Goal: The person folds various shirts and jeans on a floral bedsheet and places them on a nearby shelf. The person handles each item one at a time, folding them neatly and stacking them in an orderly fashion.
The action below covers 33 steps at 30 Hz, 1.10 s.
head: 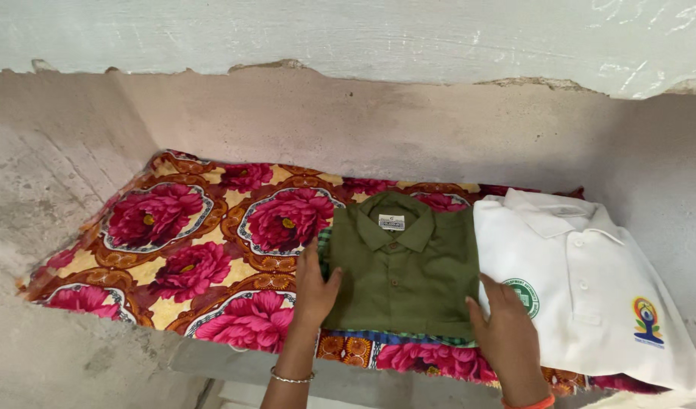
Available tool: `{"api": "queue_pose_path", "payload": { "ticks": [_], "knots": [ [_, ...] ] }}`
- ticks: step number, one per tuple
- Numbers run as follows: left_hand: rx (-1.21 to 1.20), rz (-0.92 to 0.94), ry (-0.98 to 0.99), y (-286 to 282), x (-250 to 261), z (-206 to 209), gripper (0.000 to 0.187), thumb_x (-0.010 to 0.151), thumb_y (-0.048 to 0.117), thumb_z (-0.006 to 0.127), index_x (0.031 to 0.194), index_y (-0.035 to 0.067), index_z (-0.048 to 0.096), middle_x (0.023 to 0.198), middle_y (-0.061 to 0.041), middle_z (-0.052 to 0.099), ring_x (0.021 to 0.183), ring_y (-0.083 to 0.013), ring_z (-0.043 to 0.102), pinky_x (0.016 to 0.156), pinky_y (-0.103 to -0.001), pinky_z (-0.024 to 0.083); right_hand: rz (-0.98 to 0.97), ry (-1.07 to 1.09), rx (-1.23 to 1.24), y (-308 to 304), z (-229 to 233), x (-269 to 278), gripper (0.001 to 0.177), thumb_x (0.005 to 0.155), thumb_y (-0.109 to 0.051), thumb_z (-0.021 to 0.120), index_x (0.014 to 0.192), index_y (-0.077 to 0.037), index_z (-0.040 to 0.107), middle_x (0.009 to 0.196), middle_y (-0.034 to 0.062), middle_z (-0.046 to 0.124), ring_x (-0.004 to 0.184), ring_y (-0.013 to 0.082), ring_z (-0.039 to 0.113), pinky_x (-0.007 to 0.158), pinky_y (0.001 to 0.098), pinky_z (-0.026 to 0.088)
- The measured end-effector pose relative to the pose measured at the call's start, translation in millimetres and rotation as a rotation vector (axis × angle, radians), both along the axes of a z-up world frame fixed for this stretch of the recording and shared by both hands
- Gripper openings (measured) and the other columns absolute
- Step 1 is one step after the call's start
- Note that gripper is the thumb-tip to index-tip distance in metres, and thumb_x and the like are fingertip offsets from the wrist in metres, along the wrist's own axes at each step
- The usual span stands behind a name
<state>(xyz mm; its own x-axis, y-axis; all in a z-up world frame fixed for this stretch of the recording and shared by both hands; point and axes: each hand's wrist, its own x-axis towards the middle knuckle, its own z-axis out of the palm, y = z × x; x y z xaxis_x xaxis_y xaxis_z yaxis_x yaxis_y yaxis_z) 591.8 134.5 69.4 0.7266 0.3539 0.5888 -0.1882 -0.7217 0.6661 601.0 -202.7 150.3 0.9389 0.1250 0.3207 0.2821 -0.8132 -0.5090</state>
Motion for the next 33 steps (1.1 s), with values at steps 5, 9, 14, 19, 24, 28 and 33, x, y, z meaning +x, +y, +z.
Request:
{"api": "queue_pose_path", "payload": {
  "ticks": [5, 9, 14, 19, 24, 28, 33],
  "knots": [
    [0.268, -0.016, 0.225, -68.3, 14.5, 22.7, 0.080, 0.092, 0.040, 0.069, 0.156, 0.008, 0.032, 0.164, -0.024, 0.024, 0.153, -0.0397, 0.017, 0.119, -0.061, 0.011, 0.222, -0.480, 0.035, 47.6, 8.5, 14.0, 0.051, 0.090, -0.026, 0.070, 0.134, -0.002, 0.060, 0.136, 0.0216, 0.060, 0.128, 0.0405, 0.056, 0.105, 0.0469, 0.047],
    [0.302, -0.006, 0.291, -90.5, 11.8, 13.4, 0.077, 0.101, 0.053, 0.052, 0.160, 0.009, 0.030, 0.167, -0.020, 0.022, 0.155, -0.0391, 0.013, 0.121, -0.063, 0.005, 0.054, -0.327, -0.274, 73.6, -29.5, 32.6, 0.084, 0.082, -0.055, 0.071, 0.146, -0.005, 0.051, 0.154, 0.0234, 0.044, 0.140, 0.0434, 0.037, 0.110, 0.0604, 0.029],
    [0.187, -0.057, 0.338, -78.2, 16.7, 5.5, 0.084, 0.095, 0.055, 0.060, 0.156, 0.006, 0.029, 0.164, -0.023, 0.021, 0.153, -0.0383, 0.015, 0.119, -0.062, 0.006, 0.087, -0.179, -0.063, 67.5, -63.3, 53.5, 0.089, 0.087, -0.060, 0.067, 0.149, 0.000, 0.043, 0.157, 0.0258, 0.035, 0.147, 0.0439, 0.028, 0.116, 0.0538, 0.028],
    [-0.039, 0.108, 0.057, -38.2, 54.4, 5.9, 0.058, 0.094, 0.037, 0.068, 0.138, 0.001, 0.055, 0.143, -0.025, 0.052, 0.132, -0.0427, 0.047, 0.110, -0.053, 0.036, 0.185, -0.289, -0.036, 79.0, -73.5, 56.6, 0.071, 0.089, -0.049, 0.065, 0.143, -0.004, 0.051, 0.156, 0.0210, 0.041, 0.148, 0.0407, 0.033, 0.117, 0.0543, 0.026],
    [-0.187, 0.104, -0.049, 18.7, 107.2, 7.2, 0.036, 0.092, 0.027, 0.069, 0.112, -0.003, 0.069, 0.103, -0.024, 0.070, 0.095, -0.0385, 0.069, 0.084, -0.044, 0.055, 0.184, -0.337, 0.045, 85.7, -75.8, 49.4, 0.058, 0.092, -0.036, 0.065, 0.140, -0.004, 0.056, 0.152, 0.0193, 0.047, 0.145, 0.0376, 0.040, 0.118, 0.0523, 0.029],
    [-0.270, 0.097, 0.167, 37.2, 134.0, -2.4, 0.031, 0.092, 0.029, 0.075, 0.099, -0.002, 0.074, 0.089, -0.023, 0.073, 0.083, -0.0381, 0.071, 0.074, -0.045, 0.054, 0.185, -0.344, 0.073, 83.9, -76.0, 47.8, 0.054, 0.091, -0.033, 0.066, 0.137, -0.005, 0.058, 0.150, 0.0174, 0.051, 0.144, 0.0359, 0.042, 0.118, 0.0515, 0.030],
    [-0.190, 0.196, 0.030, 55.1, 153.7, -20.0, 0.021, 0.090, 0.020, 0.071, 0.097, 0.000, 0.075, 0.090, -0.022, 0.073, 0.081, -0.0385, 0.071, 0.072, -0.044, 0.054, 0.206, -0.350, 0.093, 84.0, -71.3, 50.0, 0.051, 0.090, -0.029, 0.067, 0.135, -0.006, 0.060, 0.148, 0.0155, 0.054, 0.143, 0.0338, 0.043, 0.118, 0.0509, 0.030]
  ]
}}
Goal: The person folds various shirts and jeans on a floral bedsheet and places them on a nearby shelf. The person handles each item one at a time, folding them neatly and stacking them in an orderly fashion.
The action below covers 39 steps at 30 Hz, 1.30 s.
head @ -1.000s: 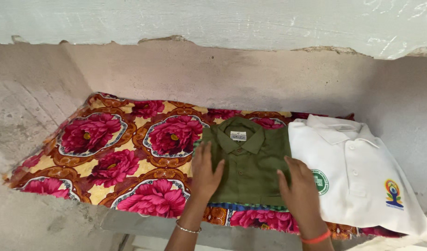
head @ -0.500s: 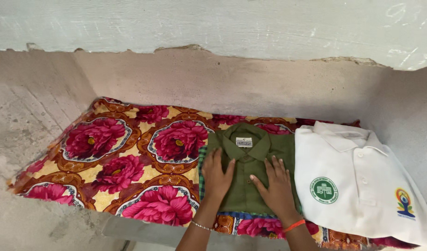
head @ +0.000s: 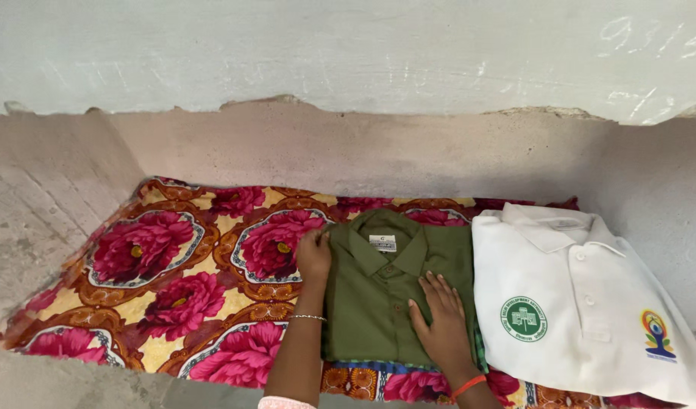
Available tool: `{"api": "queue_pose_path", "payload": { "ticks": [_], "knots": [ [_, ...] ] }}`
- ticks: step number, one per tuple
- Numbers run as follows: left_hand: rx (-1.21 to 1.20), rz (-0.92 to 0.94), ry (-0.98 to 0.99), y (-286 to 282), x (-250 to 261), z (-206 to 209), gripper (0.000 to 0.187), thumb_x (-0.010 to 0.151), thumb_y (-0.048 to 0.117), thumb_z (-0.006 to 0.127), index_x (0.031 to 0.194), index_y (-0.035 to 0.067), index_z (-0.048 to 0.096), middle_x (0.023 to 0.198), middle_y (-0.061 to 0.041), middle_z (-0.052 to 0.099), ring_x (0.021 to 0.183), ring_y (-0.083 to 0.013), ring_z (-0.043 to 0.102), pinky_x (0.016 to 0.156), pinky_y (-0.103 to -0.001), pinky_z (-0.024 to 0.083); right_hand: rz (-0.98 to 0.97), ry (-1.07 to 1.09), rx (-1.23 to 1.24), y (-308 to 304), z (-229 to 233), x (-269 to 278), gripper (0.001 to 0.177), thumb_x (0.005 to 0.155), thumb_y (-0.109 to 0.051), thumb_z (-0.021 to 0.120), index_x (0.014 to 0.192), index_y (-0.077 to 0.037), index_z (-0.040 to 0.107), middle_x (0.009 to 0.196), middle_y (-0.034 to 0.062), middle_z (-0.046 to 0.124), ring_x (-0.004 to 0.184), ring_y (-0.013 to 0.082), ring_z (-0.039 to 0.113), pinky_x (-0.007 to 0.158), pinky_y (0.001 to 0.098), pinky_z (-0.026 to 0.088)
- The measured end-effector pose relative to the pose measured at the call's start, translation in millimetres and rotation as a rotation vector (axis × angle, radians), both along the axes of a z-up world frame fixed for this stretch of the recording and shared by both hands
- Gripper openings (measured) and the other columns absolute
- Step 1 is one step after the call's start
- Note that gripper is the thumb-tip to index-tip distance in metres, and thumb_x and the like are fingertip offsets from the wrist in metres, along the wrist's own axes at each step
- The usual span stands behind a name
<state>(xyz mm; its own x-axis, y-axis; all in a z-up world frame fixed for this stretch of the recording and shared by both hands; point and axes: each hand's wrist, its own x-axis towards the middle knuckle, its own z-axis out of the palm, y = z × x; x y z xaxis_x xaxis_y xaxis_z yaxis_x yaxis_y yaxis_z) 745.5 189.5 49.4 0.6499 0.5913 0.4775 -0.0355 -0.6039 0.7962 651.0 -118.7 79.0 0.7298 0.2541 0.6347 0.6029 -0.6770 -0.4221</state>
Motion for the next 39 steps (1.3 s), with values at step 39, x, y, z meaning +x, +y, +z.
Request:
{"api": "queue_pose_path", "payload": {
  "ticks": [39],
  "knots": [
    [-0.763, -0.580, 0.175, -38.5, -168.4, -21.3, 0.024, 0.096, 0.027, 0.066, 0.079, 0.010, 0.068, 0.074, 0.005, 0.065, 0.069, -0.0062, 0.054, 0.062, -0.027, 0.045, 0.394, -0.083, -0.363, 6.9, 28.4, -74.0, 0.044, 0.086, -0.031, 0.068, 0.129, -0.024, 0.070, 0.152, 0.0053, 0.048, 0.147, 0.0305, 0.032, 0.118, 0.0630, 0.015]
  ]
}}
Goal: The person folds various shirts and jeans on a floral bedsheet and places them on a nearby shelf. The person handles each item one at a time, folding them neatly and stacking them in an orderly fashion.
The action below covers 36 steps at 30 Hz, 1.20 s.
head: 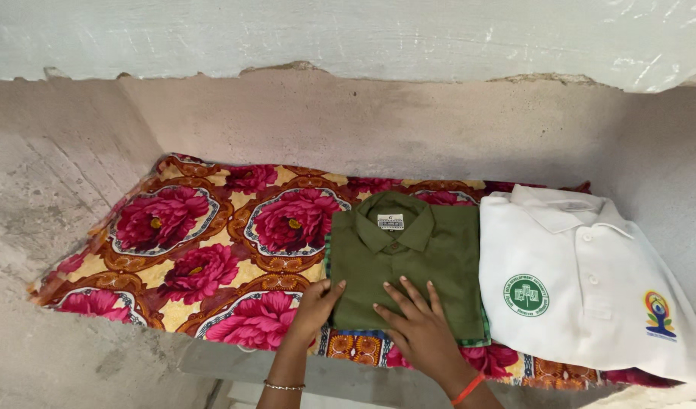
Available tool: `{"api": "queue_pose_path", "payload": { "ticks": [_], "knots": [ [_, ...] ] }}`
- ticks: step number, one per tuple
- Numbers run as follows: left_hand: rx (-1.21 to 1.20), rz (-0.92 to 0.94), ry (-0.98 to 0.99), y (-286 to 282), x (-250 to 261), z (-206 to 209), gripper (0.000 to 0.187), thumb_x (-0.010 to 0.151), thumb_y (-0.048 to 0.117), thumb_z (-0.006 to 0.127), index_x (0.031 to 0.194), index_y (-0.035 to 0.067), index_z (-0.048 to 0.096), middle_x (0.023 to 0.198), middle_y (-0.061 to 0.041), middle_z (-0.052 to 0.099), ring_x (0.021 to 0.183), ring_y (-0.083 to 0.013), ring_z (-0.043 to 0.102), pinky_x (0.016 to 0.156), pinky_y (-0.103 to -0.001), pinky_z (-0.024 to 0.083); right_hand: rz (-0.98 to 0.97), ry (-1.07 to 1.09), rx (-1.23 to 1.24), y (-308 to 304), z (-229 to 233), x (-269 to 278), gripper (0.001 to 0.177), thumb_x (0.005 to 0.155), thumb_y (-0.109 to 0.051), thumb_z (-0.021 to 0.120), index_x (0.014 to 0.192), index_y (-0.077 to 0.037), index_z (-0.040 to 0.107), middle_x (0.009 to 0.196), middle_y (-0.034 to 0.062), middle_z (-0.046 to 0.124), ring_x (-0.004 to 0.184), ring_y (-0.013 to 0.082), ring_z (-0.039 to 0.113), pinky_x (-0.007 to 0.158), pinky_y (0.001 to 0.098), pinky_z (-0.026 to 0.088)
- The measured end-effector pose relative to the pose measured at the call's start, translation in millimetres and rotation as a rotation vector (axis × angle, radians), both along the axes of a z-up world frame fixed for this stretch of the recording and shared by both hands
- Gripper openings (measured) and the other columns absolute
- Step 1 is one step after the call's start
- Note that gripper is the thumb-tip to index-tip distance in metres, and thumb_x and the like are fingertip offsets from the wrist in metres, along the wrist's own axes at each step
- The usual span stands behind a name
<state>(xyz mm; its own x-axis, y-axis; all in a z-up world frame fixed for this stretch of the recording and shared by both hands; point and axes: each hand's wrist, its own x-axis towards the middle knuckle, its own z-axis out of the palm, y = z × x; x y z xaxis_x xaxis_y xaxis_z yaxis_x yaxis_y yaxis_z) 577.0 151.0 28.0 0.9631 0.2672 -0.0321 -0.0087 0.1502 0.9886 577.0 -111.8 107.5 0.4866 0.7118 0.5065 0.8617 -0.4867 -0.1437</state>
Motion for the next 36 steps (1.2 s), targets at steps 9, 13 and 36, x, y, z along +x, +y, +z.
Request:
{"api": "queue_pose_path", "payload": {
  "ticks": [9, 13, 36],
  "knots": [
    [0.111, 0.203, -0.174, 8.4, 3.4, -45.4, 0.038, 0.106, 0.020, 0.074, 0.081, -0.001, 0.055, 0.076, 0.002, 0.047, 0.073, -0.0086, 0.042, 0.064, -0.027, 0.039, 0.079, 0.044, -0.076, 7.9, -14.0, -11.9, 0.045, 0.096, -0.031, 0.063, 0.137, -0.014, 0.061, 0.150, 0.0076, 0.051, 0.145, 0.0295, 0.038, 0.119, 0.0573, 0.020],
    [0.085, 0.157, -0.035, 2.2, -9.0, -29.0, 0.025, 0.092, 0.022, 0.074, 0.084, -0.002, 0.072, 0.085, 0.001, 0.064, 0.079, -0.0089, 0.059, 0.073, -0.025, 0.049, -0.128, 0.026, 0.079, -18.2, -14.0, -11.4, 0.061, 0.089, -0.036, 0.067, 0.144, -0.013, 0.052, 0.152, 0.0087, 0.047, 0.145, 0.0281, 0.036, 0.118, 0.0563, 0.016],
    [0.306, 0.258, -0.266, -10.6, -16.6, -4.3, 0.041, 0.087, 0.008, 0.070, 0.125, 0.001, 0.057, 0.103, -0.010, 0.055, 0.092, -0.0207, 0.054, 0.085, -0.034, 0.047, -0.323, 0.118, 0.249, -81.9, -0.7, 7.9, 0.064, 0.067, 0.010, 0.049, 0.125, -0.009, 0.069, 0.144, 0.0089, 0.060, 0.144, 0.0309, 0.047, 0.125, 0.0505, 0.028]
  ]
}}
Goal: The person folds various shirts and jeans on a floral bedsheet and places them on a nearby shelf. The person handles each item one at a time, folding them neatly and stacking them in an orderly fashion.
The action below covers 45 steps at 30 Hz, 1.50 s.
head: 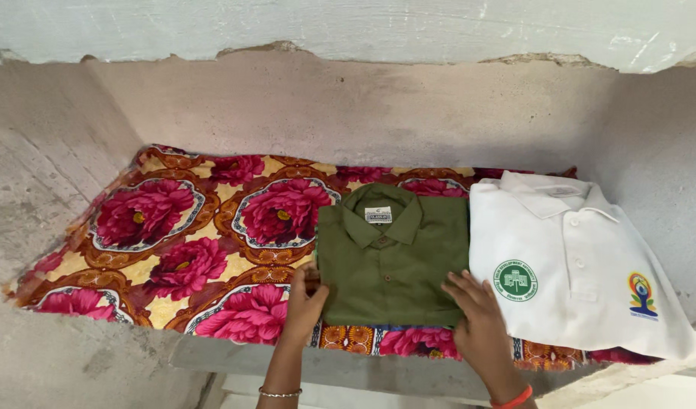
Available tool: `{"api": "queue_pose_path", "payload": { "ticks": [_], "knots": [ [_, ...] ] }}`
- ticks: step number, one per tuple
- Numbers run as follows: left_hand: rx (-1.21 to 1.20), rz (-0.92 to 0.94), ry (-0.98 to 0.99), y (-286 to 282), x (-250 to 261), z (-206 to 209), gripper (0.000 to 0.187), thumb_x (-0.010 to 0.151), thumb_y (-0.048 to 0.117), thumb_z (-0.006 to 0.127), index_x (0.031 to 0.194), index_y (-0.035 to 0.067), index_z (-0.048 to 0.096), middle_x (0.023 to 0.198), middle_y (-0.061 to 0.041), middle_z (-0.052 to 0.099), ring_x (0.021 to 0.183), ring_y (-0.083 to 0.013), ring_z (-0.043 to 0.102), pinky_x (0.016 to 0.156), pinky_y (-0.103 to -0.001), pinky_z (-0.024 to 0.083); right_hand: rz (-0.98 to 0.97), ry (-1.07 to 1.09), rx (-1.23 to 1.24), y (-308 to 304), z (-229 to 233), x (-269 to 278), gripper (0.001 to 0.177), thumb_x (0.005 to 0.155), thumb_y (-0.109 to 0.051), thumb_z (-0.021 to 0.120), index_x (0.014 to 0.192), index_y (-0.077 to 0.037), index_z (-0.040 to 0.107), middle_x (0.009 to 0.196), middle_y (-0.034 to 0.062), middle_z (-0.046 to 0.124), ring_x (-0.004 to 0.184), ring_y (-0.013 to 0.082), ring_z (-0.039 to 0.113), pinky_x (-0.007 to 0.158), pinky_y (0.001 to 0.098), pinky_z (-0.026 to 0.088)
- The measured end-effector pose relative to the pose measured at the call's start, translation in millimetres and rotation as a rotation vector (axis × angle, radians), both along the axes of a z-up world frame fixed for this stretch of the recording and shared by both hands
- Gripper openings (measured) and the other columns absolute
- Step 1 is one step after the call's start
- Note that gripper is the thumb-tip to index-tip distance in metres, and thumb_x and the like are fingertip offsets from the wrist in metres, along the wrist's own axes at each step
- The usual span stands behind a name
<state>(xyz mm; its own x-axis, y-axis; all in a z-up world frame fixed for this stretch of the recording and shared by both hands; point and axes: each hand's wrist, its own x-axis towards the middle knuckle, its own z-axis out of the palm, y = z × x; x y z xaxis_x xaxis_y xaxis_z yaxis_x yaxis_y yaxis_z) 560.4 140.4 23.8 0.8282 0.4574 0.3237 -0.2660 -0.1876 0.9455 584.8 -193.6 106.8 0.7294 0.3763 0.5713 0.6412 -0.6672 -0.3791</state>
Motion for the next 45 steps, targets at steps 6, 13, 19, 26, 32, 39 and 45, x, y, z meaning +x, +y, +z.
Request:
{"api": "queue_pose_path", "payload": {
  "ticks": [6, 13, 19, 26, 32, 39, 45],
  "knots": [
    [0.734, 0.292, -0.062, -57.9, -0.1, 61.5, 0.058, 0.091, 0.022, 0.070, 0.141, 0.002, 0.049, 0.149, -0.025, 0.044, 0.141, -0.0433, 0.038, 0.115, -0.057, 0.028, -0.008, -0.039, 0.013, 43.6, 21.8, 26.8, 0.048, 0.092, -0.020, 0.064, 0.137, -0.004, 0.059, 0.148, 0.0163, 0.053, 0.144, 0.0341, 0.043, 0.119, 0.0495, 0.031],
    [0.906, 0.118, 0.168, -105.3, 14.4, 60.0, 0.072, 0.100, 0.051, 0.054, 0.158, 0.012, 0.037, 0.165, -0.021, 0.027, 0.153, -0.0422, 0.017, 0.118, -0.066, 0.008, -0.184, 0.111, -0.334, 67.6, -12.0, 68.6, 0.084, 0.094, -0.062, 0.052, 0.156, -0.010, 0.033, 0.163, 0.0133, 0.030, 0.152, 0.0332, 0.022, 0.119, 0.0588, 0.018],
    [0.926, 0.242, 0.265, -107.0, 4.0, 43.9, 0.077, 0.097, 0.059, 0.052, 0.156, 0.013, 0.037, 0.164, -0.019, 0.028, 0.153, -0.0392, 0.018, 0.120, -0.065, 0.005, -0.180, 0.216, -0.113, 50.3, -39.8, 72.0, 0.088, 0.091, -0.062, 0.054, 0.155, -0.005, 0.034, 0.164, 0.0171, 0.030, 0.154, 0.0348, 0.022, 0.117, 0.0565, 0.023],
    [0.855, 0.379, 0.287, -115.4, -18.8, 34.7, 0.076, 0.097, 0.055, 0.054, 0.156, 0.010, 0.039, 0.164, -0.017, 0.031, 0.153, -0.0378, 0.019, 0.119, -0.064, 0.008, -0.015, 0.017, 0.034, 40.5, -30.1, 53.2, 0.062, 0.092, -0.037, 0.066, 0.140, -0.001, 0.054, 0.153, 0.0212, 0.047, 0.149, 0.0384, 0.034, 0.121, 0.0552, 0.024],
    [0.725, 0.456, 0.352, -127.5, -65.4, 27.8, 0.074, 0.096, 0.050, 0.061, 0.153, 0.008, 0.042, 0.164, -0.018, 0.031, 0.154, -0.0380, 0.019, 0.120, -0.065, 0.009, 0.376, -0.034, 0.195, 57.1, -11.1, 8.0, 0.039, 0.092, -0.017, 0.067, 0.129, -0.003, 0.064, 0.142, 0.0175, 0.058, 0.144, 0.0365, 0.045, 0.121, 0.0519, 0.031],
    [0.641, 0.630, 0.494, -113.5, -155.2, 10.9, 0.069, 0.095, 0.044, 0.065, 0.150, 0.007, 0.045, 0.162, -0.019, 0.031, 0.154, -0.0392, 0.017, 0.116, -0.068, 0.011, 0.853, 0.242, 0.215, 113.2, -36.0, -58.3, 0.033, 0.090, -0.014, 0.067, 0.122, -0.005, 0.068, 0.136, 0.0134, 0.062, 0.140, 0.0313, 0.052, 0.109, 0.0417, 0.048],
    [0.559, 0.787, 0.628, -108.9, -245.0, -8.3, 0.061, 0.098, 0.037, 0.063, 0.149, 0.010, 0.045, 0.161, -0.017, 0.033, 0.154, -0.0385, 0.017, 0.117, -0.069, 0.013, 0.990, 0.311, 0.052, 158.3, -65.5, -120.5, 0.034, 0.087, -0.014, 0.070, 0.120, -0.006, 0.070, 0.134, 0.0129, 0.065, 0.135, 0.0305, 0.054, 0.108, 0.0422, 0.045]
  ]
}}
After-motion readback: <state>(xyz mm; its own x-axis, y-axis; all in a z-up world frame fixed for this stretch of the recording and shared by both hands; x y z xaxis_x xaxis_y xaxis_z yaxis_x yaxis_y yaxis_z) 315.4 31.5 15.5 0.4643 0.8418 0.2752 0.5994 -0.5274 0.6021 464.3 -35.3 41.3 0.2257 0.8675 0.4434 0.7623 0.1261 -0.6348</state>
